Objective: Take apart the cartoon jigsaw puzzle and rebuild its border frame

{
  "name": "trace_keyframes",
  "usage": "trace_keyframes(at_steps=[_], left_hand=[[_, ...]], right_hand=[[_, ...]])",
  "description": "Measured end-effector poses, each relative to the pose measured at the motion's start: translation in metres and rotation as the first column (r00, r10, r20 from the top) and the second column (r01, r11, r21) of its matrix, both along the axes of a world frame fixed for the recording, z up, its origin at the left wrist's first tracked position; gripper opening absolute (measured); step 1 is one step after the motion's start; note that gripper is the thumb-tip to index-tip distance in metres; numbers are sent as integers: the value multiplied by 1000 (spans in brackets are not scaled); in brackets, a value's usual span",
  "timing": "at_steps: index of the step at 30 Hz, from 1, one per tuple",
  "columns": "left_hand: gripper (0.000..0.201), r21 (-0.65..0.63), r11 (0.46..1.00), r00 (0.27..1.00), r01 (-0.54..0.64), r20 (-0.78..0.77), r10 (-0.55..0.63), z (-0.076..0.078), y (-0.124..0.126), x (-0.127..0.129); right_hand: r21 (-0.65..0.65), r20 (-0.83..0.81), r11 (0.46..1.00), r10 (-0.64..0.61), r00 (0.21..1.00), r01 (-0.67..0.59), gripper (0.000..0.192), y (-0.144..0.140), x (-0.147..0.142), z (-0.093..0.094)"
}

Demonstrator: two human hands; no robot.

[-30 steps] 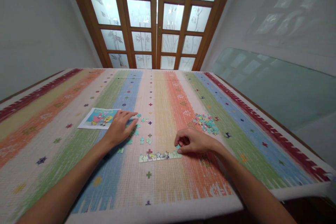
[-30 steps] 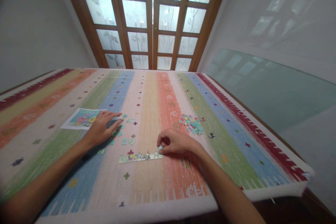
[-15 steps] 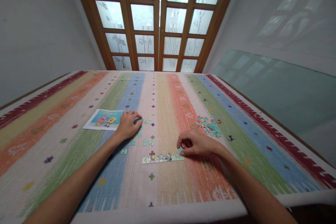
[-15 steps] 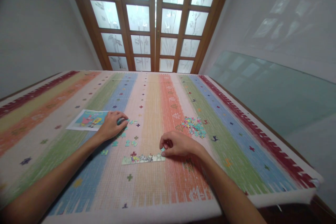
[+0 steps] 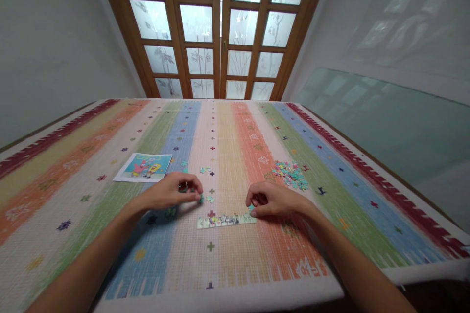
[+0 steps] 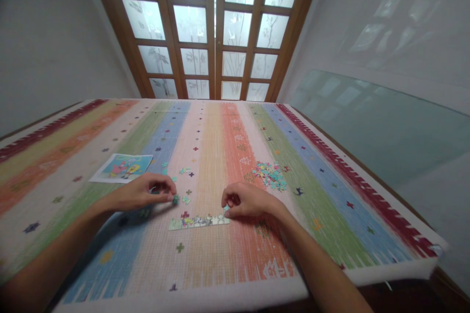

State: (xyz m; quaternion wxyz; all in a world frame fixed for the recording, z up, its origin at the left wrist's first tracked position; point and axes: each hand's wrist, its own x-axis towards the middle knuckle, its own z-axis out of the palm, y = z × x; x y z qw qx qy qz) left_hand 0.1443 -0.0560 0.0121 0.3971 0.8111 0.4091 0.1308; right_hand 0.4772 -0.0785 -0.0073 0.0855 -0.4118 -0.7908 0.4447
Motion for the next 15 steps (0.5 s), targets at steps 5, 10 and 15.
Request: trace_keyframes(at_steps=[5,10,15], left_hand=[[28,-128,983,989,129,-62,-137,0,-17,9],[24,-91,992,989,85,-112,-95,-6,-19,13],[21,-45,996,982,71,-169,-77,-9,-20,15]], right_hand=[[-12,6,1000,-11,1000,11,15,1,0,-2],[-13,6,1000,-9,1000,9,14,0,0,-1],[0,12,1000,-10,1000,10,14,1,-1,-1]])
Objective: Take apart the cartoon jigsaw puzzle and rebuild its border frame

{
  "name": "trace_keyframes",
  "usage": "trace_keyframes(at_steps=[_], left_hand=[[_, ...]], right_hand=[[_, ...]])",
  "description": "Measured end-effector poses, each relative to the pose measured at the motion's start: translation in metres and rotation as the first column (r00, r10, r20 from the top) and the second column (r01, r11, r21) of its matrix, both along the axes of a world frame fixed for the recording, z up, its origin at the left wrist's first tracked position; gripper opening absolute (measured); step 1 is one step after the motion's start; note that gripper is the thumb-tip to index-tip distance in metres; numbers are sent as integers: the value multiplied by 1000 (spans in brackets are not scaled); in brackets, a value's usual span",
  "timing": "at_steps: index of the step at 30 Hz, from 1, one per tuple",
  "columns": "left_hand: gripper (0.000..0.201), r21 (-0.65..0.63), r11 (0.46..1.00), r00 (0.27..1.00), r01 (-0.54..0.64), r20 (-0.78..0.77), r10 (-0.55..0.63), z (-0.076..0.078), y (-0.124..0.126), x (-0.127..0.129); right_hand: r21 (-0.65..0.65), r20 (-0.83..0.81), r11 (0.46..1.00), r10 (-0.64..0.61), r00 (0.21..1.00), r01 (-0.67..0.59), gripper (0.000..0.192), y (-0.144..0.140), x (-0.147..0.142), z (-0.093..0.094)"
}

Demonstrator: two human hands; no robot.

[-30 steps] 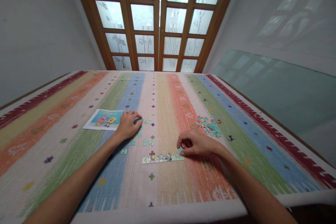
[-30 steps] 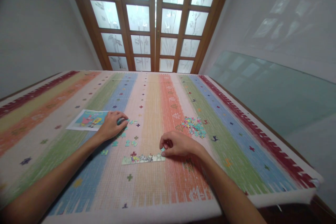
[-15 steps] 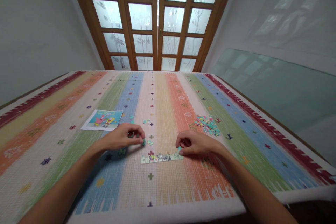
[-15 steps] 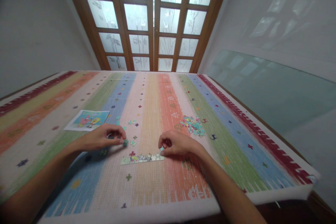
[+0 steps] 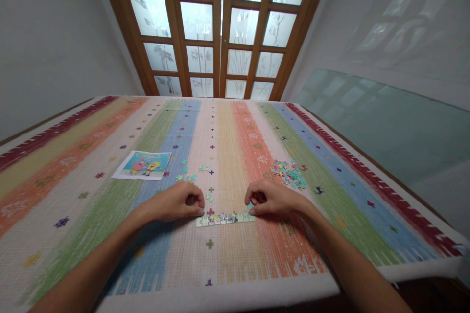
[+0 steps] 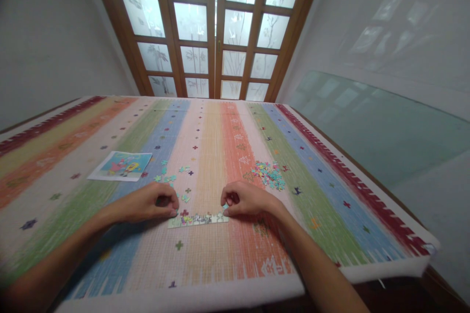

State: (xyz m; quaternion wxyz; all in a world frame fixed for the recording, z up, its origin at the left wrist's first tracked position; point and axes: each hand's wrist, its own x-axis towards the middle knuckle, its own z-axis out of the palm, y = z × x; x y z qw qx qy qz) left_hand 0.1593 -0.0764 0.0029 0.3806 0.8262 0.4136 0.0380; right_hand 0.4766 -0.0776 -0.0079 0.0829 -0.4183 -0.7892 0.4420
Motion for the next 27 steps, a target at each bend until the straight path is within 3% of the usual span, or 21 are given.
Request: trace_keyframes(at_steps=[18,27], left_hand=[[19,44,999,998,-16,-58,18,0,0,-1],[20,111,992,998,59,4,-60,2,1,-11]], right_hand=[[1,13,1000,3,1000,-3,14,0,1,0],[34,14,999,27,1000,-27,14,-1,2,1]])
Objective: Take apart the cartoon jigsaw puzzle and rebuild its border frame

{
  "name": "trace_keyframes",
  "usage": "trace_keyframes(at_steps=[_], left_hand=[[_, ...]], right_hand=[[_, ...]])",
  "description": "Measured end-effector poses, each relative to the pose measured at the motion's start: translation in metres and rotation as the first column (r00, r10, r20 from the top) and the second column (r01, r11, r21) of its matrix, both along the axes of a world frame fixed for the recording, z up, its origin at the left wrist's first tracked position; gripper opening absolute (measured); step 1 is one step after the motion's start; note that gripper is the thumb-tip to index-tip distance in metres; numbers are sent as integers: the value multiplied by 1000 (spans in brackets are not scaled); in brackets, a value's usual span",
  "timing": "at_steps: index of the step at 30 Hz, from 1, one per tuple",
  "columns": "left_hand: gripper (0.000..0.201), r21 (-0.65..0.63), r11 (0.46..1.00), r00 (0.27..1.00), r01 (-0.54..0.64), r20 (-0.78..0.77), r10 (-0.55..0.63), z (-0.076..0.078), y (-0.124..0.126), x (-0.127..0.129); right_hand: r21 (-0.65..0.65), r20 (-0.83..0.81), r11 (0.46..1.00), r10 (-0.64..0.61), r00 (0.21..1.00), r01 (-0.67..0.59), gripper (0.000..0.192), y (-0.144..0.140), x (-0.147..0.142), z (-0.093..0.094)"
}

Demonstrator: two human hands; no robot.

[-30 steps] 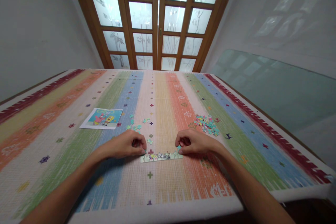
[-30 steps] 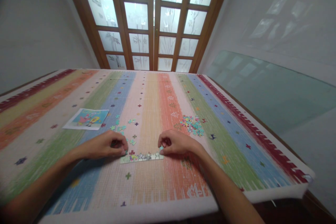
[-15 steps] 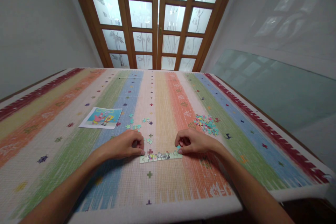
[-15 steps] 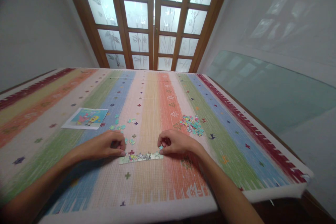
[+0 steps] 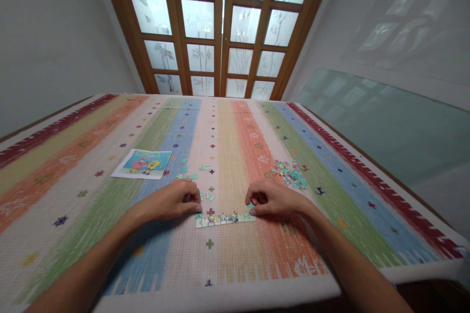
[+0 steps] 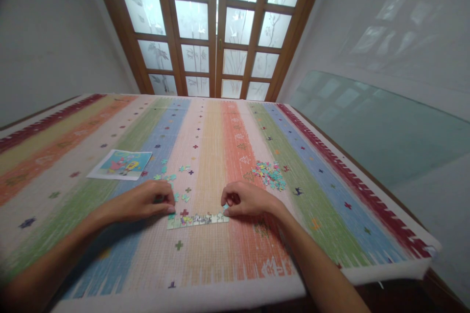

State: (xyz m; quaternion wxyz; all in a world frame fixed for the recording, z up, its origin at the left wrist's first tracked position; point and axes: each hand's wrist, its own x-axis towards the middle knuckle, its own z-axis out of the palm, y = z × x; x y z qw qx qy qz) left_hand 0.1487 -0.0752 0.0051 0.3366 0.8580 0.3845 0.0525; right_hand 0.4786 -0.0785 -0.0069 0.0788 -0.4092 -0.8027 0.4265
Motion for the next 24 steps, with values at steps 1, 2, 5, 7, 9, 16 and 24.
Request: trace_keyframes(at_steps=[1,2,5,7,9,16,24], left_hand=[[22,-10,1000,1000,-4,2,4,1,0,-1],[25,-24,1000,1000,-6,0,6,3,-1,-1],[35,-55,998,999,7,-37,-9,5,-4,1],[35,-53,998,998,16,-61,-19,4,-6,2],[33,-58,998,997,19,-68,-23,3,-7,3],[32,-62,998,998,24,-51,-27,0,-4,0],[26,-59,998,999,26,-18,-27,1,-1,-1]], right_hand=[[1,1,1000,-2,1000,2,14,0,0,0],[2,3,1000,-3,1000,3,14,0,0,-1],[3,-3,1000,-3,1000,3,15,0,1,0],[-10,-5,1000,1,1000,-1,16,0,1,2],[-23,-4,1000,5,1000,-5,18,-1,1,3],[-7,-1,1000,1,1000,-1,20,-2,0,4],[1,-22,1000,1,1000,-1,14,0,2,1]])
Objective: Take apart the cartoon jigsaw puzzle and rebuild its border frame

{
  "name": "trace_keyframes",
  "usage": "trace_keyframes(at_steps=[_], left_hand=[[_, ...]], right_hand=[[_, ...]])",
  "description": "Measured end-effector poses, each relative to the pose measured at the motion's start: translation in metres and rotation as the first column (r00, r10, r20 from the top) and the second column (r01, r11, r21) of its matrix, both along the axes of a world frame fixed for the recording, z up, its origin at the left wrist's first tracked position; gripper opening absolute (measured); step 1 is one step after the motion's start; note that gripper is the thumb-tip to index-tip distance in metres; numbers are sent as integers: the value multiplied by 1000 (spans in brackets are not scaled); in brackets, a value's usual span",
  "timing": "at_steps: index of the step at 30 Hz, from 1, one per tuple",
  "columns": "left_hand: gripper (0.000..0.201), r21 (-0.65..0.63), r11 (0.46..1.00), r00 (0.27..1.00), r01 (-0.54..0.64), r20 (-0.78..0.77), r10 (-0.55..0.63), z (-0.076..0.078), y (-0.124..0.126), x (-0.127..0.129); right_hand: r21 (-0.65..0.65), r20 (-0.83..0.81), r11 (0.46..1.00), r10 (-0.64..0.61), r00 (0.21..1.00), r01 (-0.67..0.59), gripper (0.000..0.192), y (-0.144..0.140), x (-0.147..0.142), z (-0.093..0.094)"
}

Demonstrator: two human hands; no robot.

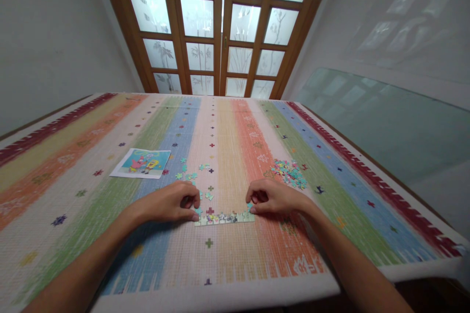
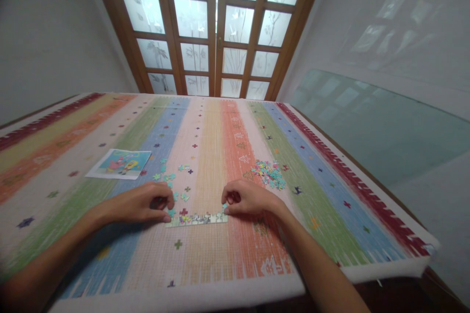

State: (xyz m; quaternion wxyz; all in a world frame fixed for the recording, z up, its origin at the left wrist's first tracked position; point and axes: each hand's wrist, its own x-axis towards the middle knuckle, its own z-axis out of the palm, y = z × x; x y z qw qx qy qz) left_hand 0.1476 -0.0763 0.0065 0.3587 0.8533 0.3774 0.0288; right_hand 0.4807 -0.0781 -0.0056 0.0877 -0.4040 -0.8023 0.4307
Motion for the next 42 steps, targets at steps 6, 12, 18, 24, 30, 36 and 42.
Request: trace_keyframes(at_steps=[6,12,18,24,30,36,42], left_hand=[[25,18,1000,1000,-15,17,15,-1,1,-1],[27,40,999,1000,3,8,-3,-3,2,-2],[39,310,925,973,-220,135,186,11,13,-21],[40,463,783,907,-416,150,393,15,26,-42],[33,393,869,952,-302,81,295,9,28,-53],[31,222,964,987,-145,-33,156,10,24,-53],[38,173,978,985,-119,-101,138,8,21,-43]], right_hand=[[0,18,1000,-13,1000,13,13,-1,-2,0],[21,4,1000,-11,1000,11,13,-1,0,-1],[122,17,992,-28,999,26,7,-2,-1,1],[120,53,993,5,999,-12,9,-3,-4,1],[180,77,983,-59,995,44,6,-3,-5,4],[190,57,976,-119,991,106,7,-3,-7,8],[184,24,975,-132,991,125,9,-2,-6,6]])
